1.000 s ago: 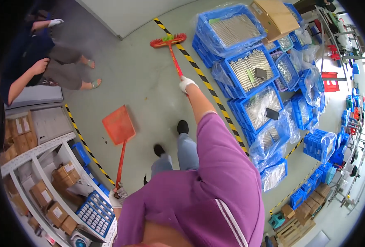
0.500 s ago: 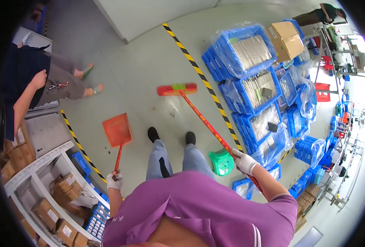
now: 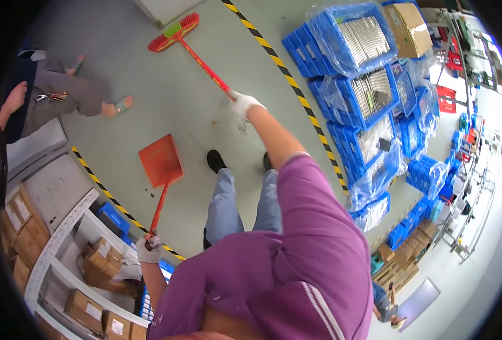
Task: Sweep debris and trash on a factory floor into a pile using a broom and dustpan.
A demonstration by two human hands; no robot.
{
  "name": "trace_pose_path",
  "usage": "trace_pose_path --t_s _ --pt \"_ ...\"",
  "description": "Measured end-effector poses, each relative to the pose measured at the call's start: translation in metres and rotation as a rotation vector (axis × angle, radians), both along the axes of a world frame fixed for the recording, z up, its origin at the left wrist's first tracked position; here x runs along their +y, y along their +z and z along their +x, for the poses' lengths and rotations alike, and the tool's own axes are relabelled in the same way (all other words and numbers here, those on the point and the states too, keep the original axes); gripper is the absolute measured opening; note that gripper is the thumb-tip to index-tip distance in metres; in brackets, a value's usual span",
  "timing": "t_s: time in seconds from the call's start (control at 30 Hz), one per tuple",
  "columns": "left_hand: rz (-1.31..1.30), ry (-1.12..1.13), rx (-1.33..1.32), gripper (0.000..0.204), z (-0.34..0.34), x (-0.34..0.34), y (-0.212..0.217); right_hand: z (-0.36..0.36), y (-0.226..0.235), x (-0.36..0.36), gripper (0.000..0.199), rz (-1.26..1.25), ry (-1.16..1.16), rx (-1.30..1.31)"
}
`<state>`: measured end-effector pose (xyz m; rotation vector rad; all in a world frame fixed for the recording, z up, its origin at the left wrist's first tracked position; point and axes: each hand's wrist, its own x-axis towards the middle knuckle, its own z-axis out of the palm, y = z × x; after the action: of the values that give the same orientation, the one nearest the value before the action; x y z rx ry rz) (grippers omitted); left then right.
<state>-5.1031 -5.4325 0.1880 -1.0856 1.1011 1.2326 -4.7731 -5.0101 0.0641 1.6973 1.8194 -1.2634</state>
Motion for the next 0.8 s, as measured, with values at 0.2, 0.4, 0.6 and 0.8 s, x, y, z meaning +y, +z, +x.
trace_pose_path --t_s 0.2,0.4,0.6,0.8 --pt "-0.002 -0.033 -0.065 0.018 -0.026 -0.002 -0.002 0.201 0.092 -0.231 0.049 -0.103 -0.045 -0.137" --pt "-0.074 -0.127 -0.088 0.018 -0.007 0.015 -0.013 0.193 0.297 -0.292 0.049 -0.675 -0.454 -0.362" --pt "-0.083 -0.194 -0.067 0.021 0.025 0.019 -0.006 0.211 0.275 -0.305 0.035 -0.188 -0.428 -0.097" --pt "0.053 -0.242 -0.075 0.030 0.057 0.010 -0.004 0.319 0.059 -0.245 0.039 0.048 -0.427 -0.092"
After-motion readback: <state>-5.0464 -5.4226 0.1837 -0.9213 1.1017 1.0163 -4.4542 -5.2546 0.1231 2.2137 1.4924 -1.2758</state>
